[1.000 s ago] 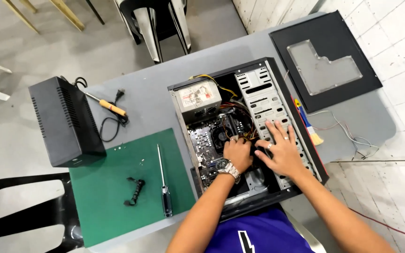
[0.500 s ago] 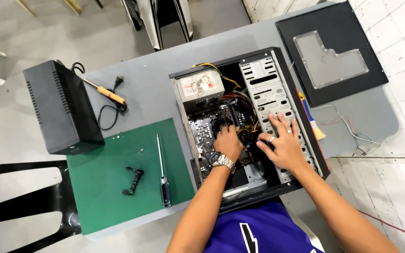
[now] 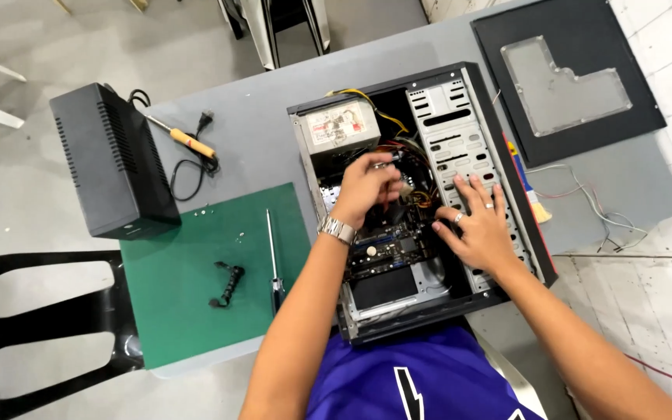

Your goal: Removing the side panel of a desktop computer case using a screwdriver to access internal components.

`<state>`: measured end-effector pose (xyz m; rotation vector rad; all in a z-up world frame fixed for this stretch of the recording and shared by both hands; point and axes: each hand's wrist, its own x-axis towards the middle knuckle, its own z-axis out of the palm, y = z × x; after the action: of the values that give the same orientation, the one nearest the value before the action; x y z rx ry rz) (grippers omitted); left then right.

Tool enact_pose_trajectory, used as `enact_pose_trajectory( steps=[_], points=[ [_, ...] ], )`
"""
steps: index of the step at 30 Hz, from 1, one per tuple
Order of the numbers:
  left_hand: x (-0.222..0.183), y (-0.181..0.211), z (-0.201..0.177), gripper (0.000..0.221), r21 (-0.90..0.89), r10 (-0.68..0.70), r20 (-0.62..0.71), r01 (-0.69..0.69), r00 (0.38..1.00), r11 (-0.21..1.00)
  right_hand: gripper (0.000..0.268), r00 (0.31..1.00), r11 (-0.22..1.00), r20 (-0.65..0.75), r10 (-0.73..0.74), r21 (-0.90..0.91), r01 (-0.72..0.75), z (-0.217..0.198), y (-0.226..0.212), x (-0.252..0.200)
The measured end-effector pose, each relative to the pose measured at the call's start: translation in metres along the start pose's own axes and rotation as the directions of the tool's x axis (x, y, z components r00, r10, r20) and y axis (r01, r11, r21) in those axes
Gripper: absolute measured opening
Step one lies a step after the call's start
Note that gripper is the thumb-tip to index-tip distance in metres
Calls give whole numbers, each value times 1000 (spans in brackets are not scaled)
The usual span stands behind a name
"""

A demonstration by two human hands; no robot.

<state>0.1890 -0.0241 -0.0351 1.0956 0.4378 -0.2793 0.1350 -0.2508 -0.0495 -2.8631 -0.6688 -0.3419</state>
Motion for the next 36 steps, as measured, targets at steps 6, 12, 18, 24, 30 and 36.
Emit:
enact_pose_trajectory(
  steps=[6,12,18,24,30,36],
  points=[
    [-22,44,-6,33,467,-40,190,-54,981,883,27,1000,1000,0,17,-13,-17,3,0,-1],
    [-26,-12,-34,42,981,-334,188,-161,924,106,27,1000,1000,17,12,-13,-12,6,1,-3],
    [0,-19,-35,32,984,110,176,-173,978,-38,25,1000,1000,24,14,8,-14,1,0,1],
    [30,-72,-28,41,959,212,176,-119,961,-258,25,999,999,-19,38,14,-38,11,9,11],
    [7,-69,-9,69,903,-10,237,-224,971,-368,16,958,955,265,-109,296,27,13,-15,102],
    [8,-57,-8,67,940,-234,144,-206,962,-270,14,616,985,787,19,-122,126,188,7,100]
  ],
)
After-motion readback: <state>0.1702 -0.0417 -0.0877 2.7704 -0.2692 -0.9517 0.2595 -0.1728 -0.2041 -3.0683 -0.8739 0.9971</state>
